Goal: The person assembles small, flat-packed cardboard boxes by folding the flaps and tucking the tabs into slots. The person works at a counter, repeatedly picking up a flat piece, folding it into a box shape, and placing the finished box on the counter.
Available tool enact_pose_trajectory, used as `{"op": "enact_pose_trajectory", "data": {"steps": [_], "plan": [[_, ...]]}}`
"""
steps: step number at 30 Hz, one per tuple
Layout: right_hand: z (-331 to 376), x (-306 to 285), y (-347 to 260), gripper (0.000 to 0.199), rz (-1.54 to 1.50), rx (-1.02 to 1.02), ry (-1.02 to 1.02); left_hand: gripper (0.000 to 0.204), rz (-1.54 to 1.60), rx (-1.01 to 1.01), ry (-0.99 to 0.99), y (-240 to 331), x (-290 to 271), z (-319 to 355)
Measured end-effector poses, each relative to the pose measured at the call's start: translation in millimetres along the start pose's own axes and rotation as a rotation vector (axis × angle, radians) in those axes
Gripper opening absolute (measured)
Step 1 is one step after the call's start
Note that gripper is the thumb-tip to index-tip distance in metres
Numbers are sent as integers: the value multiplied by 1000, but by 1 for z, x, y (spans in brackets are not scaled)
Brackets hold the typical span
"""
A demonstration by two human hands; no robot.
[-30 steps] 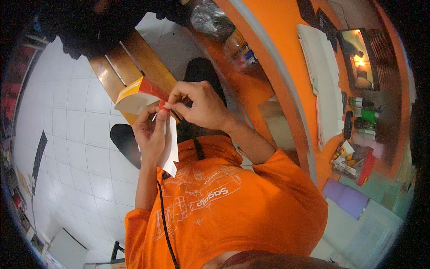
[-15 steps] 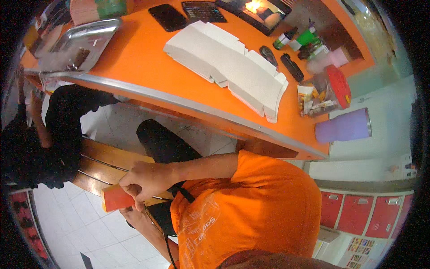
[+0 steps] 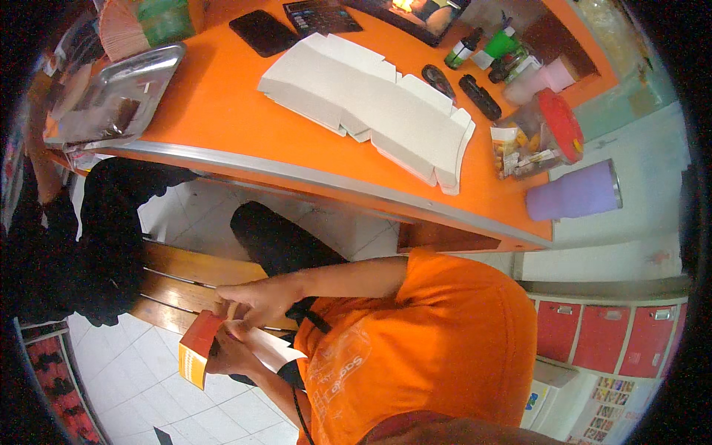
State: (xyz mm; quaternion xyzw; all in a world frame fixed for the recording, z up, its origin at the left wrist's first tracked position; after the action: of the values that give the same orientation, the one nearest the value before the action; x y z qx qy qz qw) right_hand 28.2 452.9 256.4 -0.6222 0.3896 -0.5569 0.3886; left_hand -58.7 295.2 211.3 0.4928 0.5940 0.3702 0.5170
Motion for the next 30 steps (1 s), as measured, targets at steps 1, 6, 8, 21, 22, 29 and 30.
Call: {"op": "enact_pose_trajectory", "data": {"steps": [1,6,8,21,22,29,30], "plan": [[5,4,-3,57,140,-92,63,21,0,-44,-1,23,5,4],[18,-11,45,59,460,204,182,21,-29,211,-358,33,26,6],[25,-24,53,40,557,204,264,45,86,66,-603,41,22,8],[81,-39,63,33,606,523,127,17,-277,155,-833,54,18,108],[83,-36,63,36,747,444,65,15,-268,167,-763,48,13,106],[88,-32,54,47,737,538,139,54,-301,451,-986,51,15,127],[87,-33,60,49,733,542,143,54,-311,474,-949,49,15,128]]}}
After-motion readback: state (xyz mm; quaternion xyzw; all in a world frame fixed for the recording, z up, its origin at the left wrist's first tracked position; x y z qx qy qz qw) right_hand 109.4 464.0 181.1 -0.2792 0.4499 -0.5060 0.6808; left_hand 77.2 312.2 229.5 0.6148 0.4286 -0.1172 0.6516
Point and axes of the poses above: each hand's wrist, its own z-axis away from the middle knuckle, its own x-axis out of the palm, y = z × x, the point moved 6 cm from there along -z, towards the middle knuckle, and after that the axes turned 1 degree about -y, right-handed, at the moved point
